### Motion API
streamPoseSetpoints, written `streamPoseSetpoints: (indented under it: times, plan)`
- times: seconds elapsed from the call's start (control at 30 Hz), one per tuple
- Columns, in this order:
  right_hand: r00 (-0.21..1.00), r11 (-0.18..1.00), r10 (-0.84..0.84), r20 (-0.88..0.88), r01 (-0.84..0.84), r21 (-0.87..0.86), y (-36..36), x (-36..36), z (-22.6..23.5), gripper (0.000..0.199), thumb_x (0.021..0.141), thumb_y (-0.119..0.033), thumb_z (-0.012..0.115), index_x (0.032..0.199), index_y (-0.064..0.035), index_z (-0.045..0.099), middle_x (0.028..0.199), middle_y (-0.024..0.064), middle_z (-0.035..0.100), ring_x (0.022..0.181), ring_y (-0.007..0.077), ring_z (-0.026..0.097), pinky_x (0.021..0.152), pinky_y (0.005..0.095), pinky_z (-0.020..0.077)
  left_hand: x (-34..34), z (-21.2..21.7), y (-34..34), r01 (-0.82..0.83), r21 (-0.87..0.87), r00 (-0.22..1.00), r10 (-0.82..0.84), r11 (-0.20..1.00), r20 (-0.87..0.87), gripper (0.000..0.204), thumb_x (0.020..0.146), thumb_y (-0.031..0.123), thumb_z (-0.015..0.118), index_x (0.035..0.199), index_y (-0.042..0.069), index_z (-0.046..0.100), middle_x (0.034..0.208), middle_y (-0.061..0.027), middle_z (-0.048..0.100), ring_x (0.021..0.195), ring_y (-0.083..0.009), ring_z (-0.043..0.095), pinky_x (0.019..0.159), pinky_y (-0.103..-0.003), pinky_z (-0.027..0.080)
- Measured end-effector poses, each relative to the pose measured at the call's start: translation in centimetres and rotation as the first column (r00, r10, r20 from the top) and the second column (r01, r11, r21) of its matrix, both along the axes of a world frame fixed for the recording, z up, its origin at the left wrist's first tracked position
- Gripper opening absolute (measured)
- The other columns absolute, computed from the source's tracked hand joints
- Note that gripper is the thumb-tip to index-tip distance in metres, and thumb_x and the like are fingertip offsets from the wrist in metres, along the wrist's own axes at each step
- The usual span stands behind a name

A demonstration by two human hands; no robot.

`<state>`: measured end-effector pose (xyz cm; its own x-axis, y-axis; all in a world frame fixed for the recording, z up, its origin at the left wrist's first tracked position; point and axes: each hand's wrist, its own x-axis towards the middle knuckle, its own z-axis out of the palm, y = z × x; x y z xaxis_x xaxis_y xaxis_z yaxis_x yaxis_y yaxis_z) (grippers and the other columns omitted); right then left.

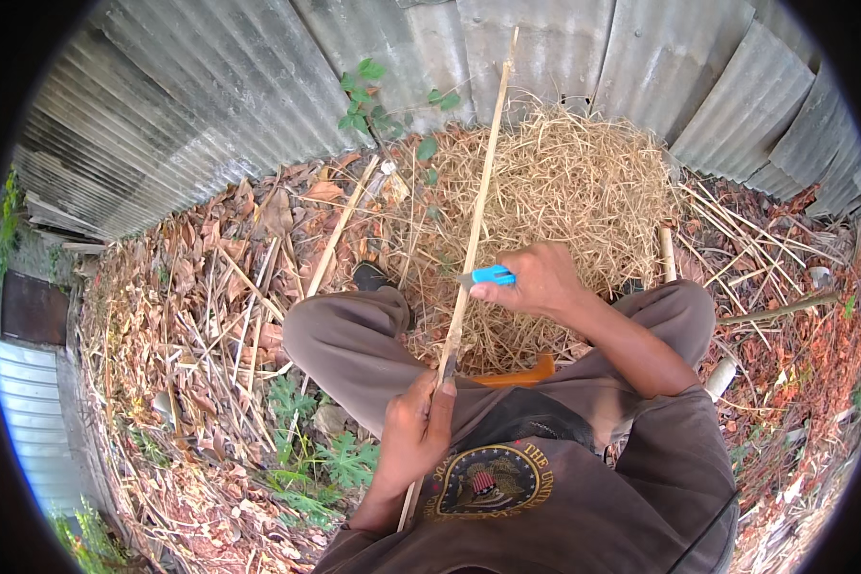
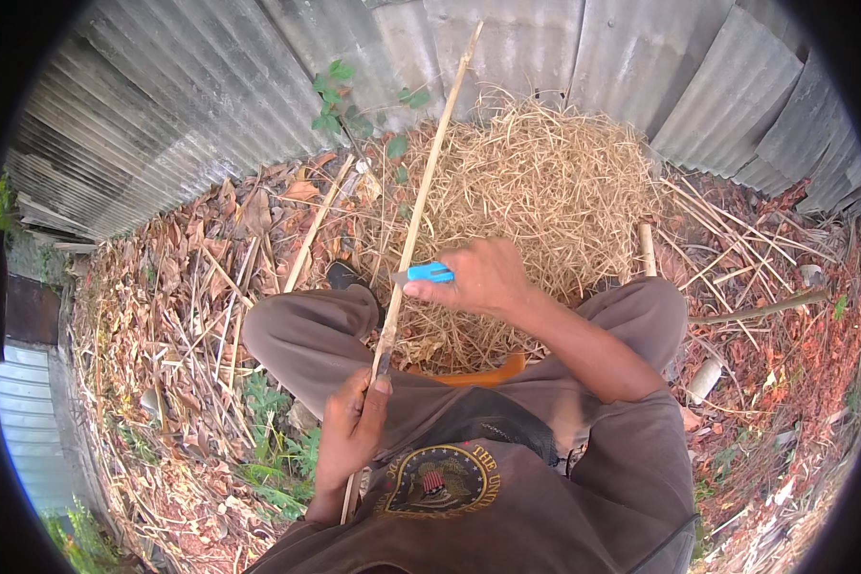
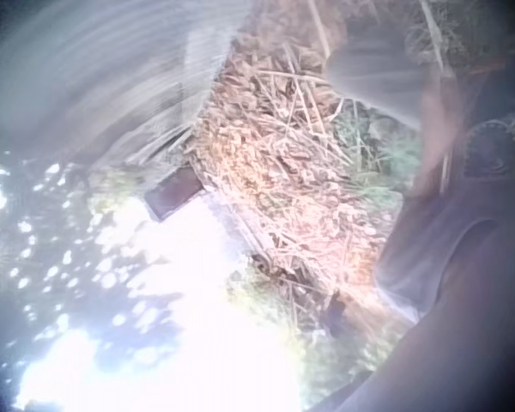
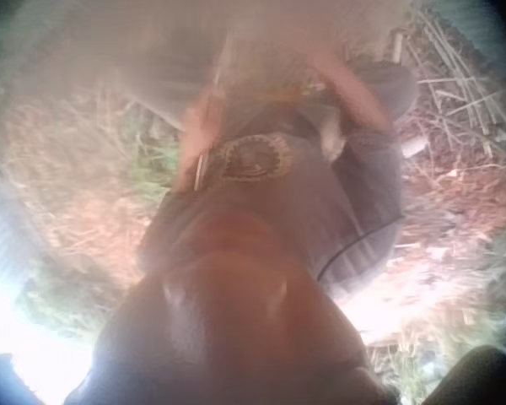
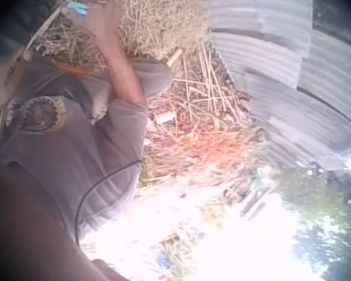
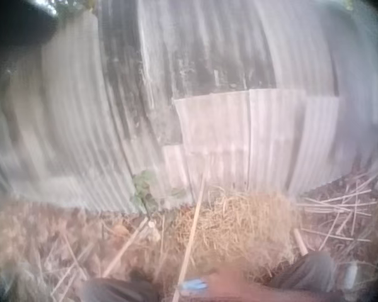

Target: The person sits on the ground and uses a blue utility knife to shave the outer layer off a long bamboo stick. They hold the stick with their left hand and scrape along its length with the knife in their right hand, removing thin strips of material.

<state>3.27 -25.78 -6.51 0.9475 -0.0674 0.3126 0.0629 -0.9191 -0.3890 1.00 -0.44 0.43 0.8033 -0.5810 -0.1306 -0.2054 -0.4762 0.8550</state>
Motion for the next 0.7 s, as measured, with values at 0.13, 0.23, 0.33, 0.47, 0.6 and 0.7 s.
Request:
streamPoseSetpoints:
  times: [0.13,0.23,0.33,0.47,0.6,0.7]
  plan:
    - [0.980,0.981,0.193,0.050,-0.192,-0.009,1.7,-1.2,1.0,0.067,0.070,-0.075,0.059,0.050,-0.0109,0.054,0.045,0.0055,0.051,0.040,0.0253,0.054,0.038,0.0378,0.0403,0.2,1.1,-0.8,-0.041,0.019,0.999,0.041,0.999,0.029,0.013,0.094,0.011,0.051,0.086,0.001,0.053,0.057,-0.0199,0.049,0.052,-0.0389,0.053,0.049,-0.041,0.040]
    - [0.981,0.987,0.161,0.107,-0.159,-0.027,1.2,-0.5,0.6,0.068,0.068,-0.076,0.059,0.050,-0.0111,0.052,0.044,0.0043,0.050,0.039,0.0237,0.053,0.039,0.0369,0.0396,0.3,1.2,-1.2,-0.028,0.057,0.990,0.020,0.998,0.136,0.013,0.094,0.012,0.052,0.087,0.001,0.053,0.058,-0.0212,0.050,0.055,-0.0424,0.053,0.050,-0.043,0.040]
    - [0.991,0.998,0.049,0.126,-0.045,-0.038,-0.2,0.6,0.5,0.071,0.073,-0.077,0.054,0.051,-0.0094,0.056,0.042,0.0059,0.048,0.039,0.0257,0.053,0.040,0.0377,0.0402,0.6,1.0,-1.3,-0.022,0.072,0.987,0.010,0.997,0.160,0.018,0.096,0.015,0.051,0.091,-0.001,0.058,0.058,-0.0071,0.042,0.053,-0.0114,0.039,0.051,-0.030,0.035]
    - [0.973,0.973,-0.229,0.007,0.229,-0.008,-4.9,2.5,0.3,0.073,0.077,-0.077,0.048,0.053,-0.0087,0.059,0.040,0.0072,0.047,0.040,0.0269,0.054,0.041,0.0390,0.0410,0.0,0.9,-1.4,0.036,0.072,0.991,-0.045,0.997,0.127,0.011,0.093,0.012,0.053,0.089,0.002,0.054,0.059,-0.0219,0.050,0.058,-0.0443,0.053,0.050,-0.044,0.040]
    - [0.993,0.994,-0.113,-0.025,0.113,-0.010,-1.5,0.7,0.5,0.075,0.077,-0.078,0.047,0.053,-0.0087,0.059,0.040,0.0071,0.047,0.040,0.0258,0.055,0.040,0.0386,0.0411,0.4,0.8,-1.5,0.002,0.061,0.987,-0.012,0.998,0.160,0.010,0.093,0.011,0.053,0.090,0.001,0.055,0.060,-0.0222,0.052,0.058,-0.0440,0.054,0.050,-0.044,0.041]
    - [0.999,0.996,0.035,-0.013,-0.035,-0.076,-0.1,-0.1,0.9,0.072,0.076,-0.078,0.049,0.053,-0.0103,0.059,0.041,0.0068,0.049,0.039,0.0254,0.055,0.038,0.0380,0.0409,0.3,0.9,-1.8,-0.027,0.069,0.986,0.016,0.997,0.166,0.010,0.093,0.011,0.053,0.092,0.001,0.056,0.061,-0.0224,0.052,0.059,-0.0440,0.054,0.050,-0.043,0.041]
